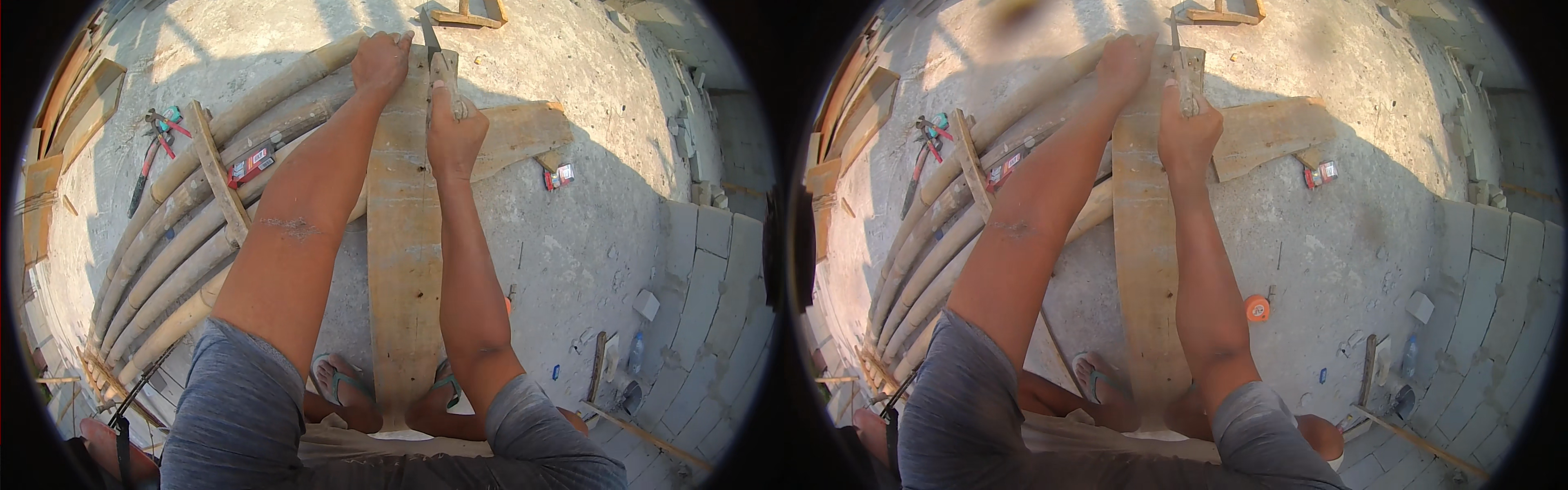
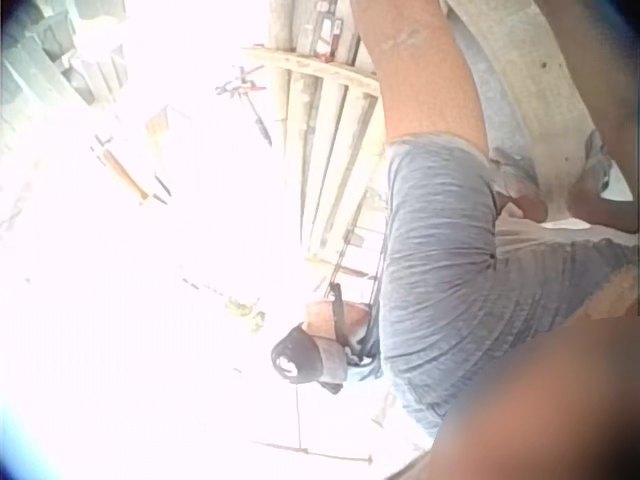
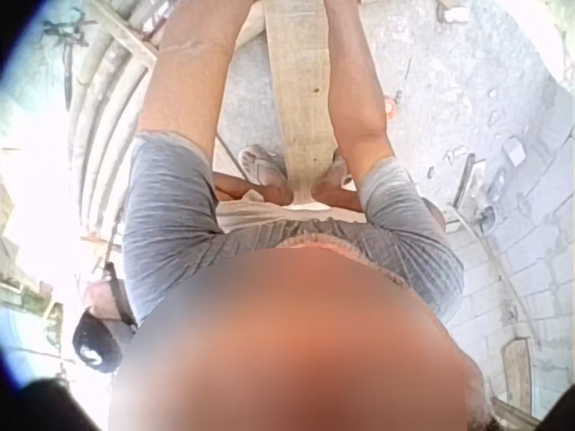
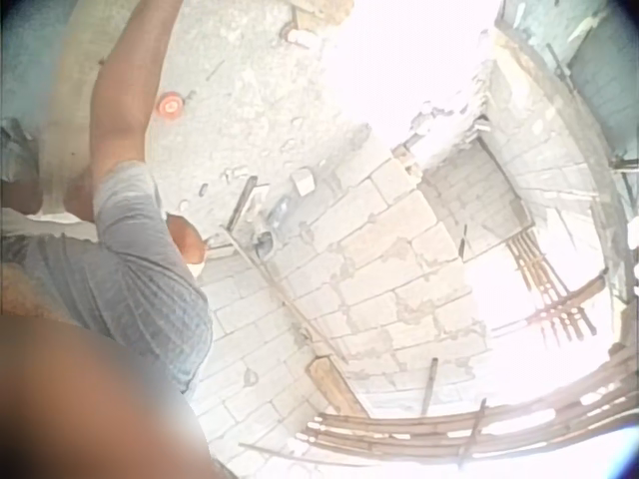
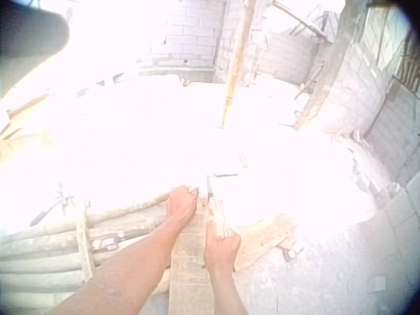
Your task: The person saws a wooden plank using a handsaw while holding the plank in place by hand on a makeshift work surface.
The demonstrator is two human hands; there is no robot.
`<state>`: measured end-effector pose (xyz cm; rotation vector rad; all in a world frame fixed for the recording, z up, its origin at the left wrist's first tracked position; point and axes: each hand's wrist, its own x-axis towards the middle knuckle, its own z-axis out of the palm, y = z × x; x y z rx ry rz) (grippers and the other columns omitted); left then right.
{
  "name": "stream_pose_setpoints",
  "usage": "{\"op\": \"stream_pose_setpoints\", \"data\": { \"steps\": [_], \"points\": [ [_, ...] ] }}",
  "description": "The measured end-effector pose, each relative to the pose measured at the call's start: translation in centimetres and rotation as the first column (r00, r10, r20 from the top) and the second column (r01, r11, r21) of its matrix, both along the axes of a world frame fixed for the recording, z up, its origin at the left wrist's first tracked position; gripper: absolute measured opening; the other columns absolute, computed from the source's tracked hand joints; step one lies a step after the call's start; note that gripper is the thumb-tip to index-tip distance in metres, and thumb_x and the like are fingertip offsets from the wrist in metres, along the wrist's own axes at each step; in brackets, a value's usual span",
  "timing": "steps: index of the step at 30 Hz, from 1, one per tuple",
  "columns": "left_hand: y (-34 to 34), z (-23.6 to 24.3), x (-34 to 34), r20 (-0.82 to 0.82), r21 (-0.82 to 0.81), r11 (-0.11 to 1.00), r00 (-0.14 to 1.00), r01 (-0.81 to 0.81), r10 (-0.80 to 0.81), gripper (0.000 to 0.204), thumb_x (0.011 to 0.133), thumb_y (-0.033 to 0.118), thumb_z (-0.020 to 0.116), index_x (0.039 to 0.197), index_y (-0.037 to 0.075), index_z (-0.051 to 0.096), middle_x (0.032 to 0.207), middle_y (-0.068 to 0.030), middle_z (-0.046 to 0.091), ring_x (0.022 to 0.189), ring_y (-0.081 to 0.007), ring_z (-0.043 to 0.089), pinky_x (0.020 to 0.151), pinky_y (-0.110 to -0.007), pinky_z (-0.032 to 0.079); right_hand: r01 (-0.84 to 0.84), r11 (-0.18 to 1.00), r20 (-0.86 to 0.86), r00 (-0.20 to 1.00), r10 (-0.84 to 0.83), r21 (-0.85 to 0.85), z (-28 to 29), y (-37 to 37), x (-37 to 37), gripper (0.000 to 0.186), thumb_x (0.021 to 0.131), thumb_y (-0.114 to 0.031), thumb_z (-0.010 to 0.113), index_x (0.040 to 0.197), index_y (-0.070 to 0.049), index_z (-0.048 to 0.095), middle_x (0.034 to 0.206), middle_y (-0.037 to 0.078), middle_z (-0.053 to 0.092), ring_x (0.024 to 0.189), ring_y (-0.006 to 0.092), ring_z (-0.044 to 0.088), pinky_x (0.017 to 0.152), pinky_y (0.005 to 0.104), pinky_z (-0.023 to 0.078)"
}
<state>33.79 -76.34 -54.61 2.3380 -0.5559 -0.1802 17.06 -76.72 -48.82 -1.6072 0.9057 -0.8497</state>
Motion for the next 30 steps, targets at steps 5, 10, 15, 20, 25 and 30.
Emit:
{"op": "stream_pose_setpoints", "data": {
  "steps": [5, 10, 15, 20, 25, 30],
  "points": [
    [2.1, -1.3, 1.7, 0.074, 0.014, 1.0, 0.997, -0.002, 0.001, 0.055, 0.101, 0.056, 0.052, 0.119, 0.01, 0.075, 0.12, -0.0192, 0.071, 0.121, -0.0387, 0.061, 0.1, -0.05, 0.051, -0.064, 0.993, 0.068, 0.996, 0.058, 0.095, 1.6, 7.3, -8.8, 0.028, 0.1, -0.018, 0.064, 0.095, 0.008, 0.073, 0.076, 0.008, 0.072, 0.07, 0.0094, 0.056, 0.066, 0.0323, 0.048],
    [-0.3, -0.3, 0.4, -0.001, -0.019, 1.0, 1.0, -0.012, 0.012, 0.055, 0.101, 0.056, 0.052, 0.118, 0.01, 0.076, 0.119, -0.0185, 0.071, 0.118, -0.038, 0.063, 0.099, -0.05, 0.052, 0.004, 0.998, -0.181, 0.983, 0.007, 0.061, 1.4, -1.6, 1.8, 0.028, 0.1, -0.018, 0.064, 0.095, 0.008, 0.073, 0.076, 0.007, 0.071, 0.072, 0.0095, 0.055, 0.068, 0.0328, 0.048],
    [1.5, -1.6, 2.2, 0.084, 0.019, 1.0, 0.996, -0.018, 0.016, 0.055, 0.101, 0.057, 0.053, 0.115, 0.009, 0.077, 0.116, -0.0202, 0.071, 0.116, -0.0383, 0.064, 0.098, -0.049, 0.053, -0.02, 0.983, 0.054, 0.999, 0.011, 0.183, 1.6, 6.6, -7.3, 0.029, 0.1, -0.018, 0.066, 0.094, 0.01, 0.073, 0.076, 0.007, 0.07, 0.073, 0.0104, 0.057, 0.069, 0.0344, 0.05],
    [-0.7, 0.0, 0.3, 0.041, -0.024, 1.0, 0.999, -0.017, 0.018, 0.055, 0.101, 0.056, 0.052, 0.114, 0.009, 0.076, 0.115, -0.0195, 0.071, 0.116, -0.0381, 0.064, 0.098, -0.049, 0.053, 0.027, 0.991, -0.028, 0.999, -0.024, 0.128, 0.8, -1.0, 0.5, 0.031, 0.099, -0.019, 0.067, 0.093, 0.011, 0.072, 0.074, 0.007, 0.068, 0.071, 0.0101, 0.056, 0.065, 0.0319, 0.047],
    [1.4, 0.7, 0.2, -0.017, 0.055, 0.997, 0.998, -0.057, 0.058, 0.055, 0.101, 0.056, 0.053, 0.115, 0.009, 0.076, 0.117, -0.0186, 0.072, 0.117, -0.0386, 0.064, 0.098, -0.05, 0.052, -0.027, 0.974, 0.026, 0.999, 0.022, 0.224, 0.7, 4.1, -4.5, 0.027, 0.099, -0.02, 0.067, 0.094, 0.006, 0.072, 0.07, 0.004, 0.064, 0.061, 0.0093, 0.052, 0.055, 0.03, 0.041],
    [1.8, -0.3, 1.1, -0.008, 0.016, 0.999, 0.999, -0.032, 0.032, 0.055, 0.101, 0.056, 0.053, 0.116, 0.009, 0.076, 0.117, -0.0216, 0.071, 0.117, -0.0395, 0.064, 0.098, -0.05, 0.053, -0.033, 0.992, 0.0, 0.999, 0.034, 0.124, 1.3, 5.6, -6.1, 0.025, 0.099, -0.016, 0.067, 0.103, 0.008, 0.074, 0.074, 0.007, 0.069, 0.073, 0.0107, 0.058, 0.068, 0.0309, 0.048]
  ]
}}
